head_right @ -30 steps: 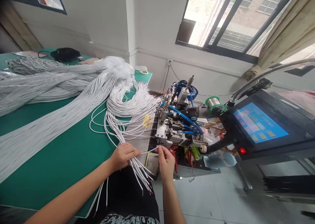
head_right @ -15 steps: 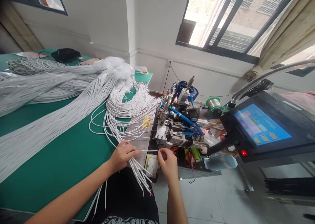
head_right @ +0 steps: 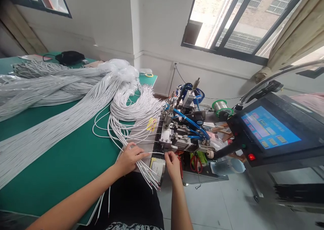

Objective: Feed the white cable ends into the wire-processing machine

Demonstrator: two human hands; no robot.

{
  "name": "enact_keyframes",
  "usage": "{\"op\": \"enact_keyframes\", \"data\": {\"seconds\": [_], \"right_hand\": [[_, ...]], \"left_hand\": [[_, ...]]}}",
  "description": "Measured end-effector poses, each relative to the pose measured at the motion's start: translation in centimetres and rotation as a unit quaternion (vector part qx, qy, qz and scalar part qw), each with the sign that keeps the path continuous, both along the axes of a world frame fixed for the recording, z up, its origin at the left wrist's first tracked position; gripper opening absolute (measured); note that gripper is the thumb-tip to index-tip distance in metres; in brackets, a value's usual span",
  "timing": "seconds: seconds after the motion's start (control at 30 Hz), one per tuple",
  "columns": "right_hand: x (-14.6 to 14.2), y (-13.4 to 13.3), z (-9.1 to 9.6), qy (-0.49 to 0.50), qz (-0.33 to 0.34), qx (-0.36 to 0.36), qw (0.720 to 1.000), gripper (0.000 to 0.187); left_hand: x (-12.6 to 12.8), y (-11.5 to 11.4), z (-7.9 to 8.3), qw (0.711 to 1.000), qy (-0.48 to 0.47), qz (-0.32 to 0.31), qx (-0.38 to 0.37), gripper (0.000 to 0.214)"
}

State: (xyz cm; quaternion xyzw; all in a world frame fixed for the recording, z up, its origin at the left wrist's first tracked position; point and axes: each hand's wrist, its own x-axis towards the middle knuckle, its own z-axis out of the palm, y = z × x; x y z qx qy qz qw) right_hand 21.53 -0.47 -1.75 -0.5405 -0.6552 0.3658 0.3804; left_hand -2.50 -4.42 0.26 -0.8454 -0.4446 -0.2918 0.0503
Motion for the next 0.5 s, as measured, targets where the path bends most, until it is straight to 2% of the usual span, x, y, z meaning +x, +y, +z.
{"op": "enact_keyframes", "data": {"seconds": [0.17, 0.33, 0.5], "right_hand": [[-0.25, -0.08, -0.06, -0.005, -0.016, 0.026, 1.000, 0.029], [-0.22, -0.02, 0.25, 0.007, 0.000, 0.024, 1.000, 0.033], [-0.22, 0.08, 0.15, -0.002, -0.010, 0.037, 0.999, 0.035]], "left_hand": [[-0.02, 0.07, -0.21, 1.000, -0.001, 0.001, -0.009, 0.061], [0.10, -0.07, -0.20, 0.998, 0.001, 0.052, -0.025, 0.058], [0.13, -0.15, -0.19, 0.997, -0.002, 0.063, -0.039, 0.054]]}}
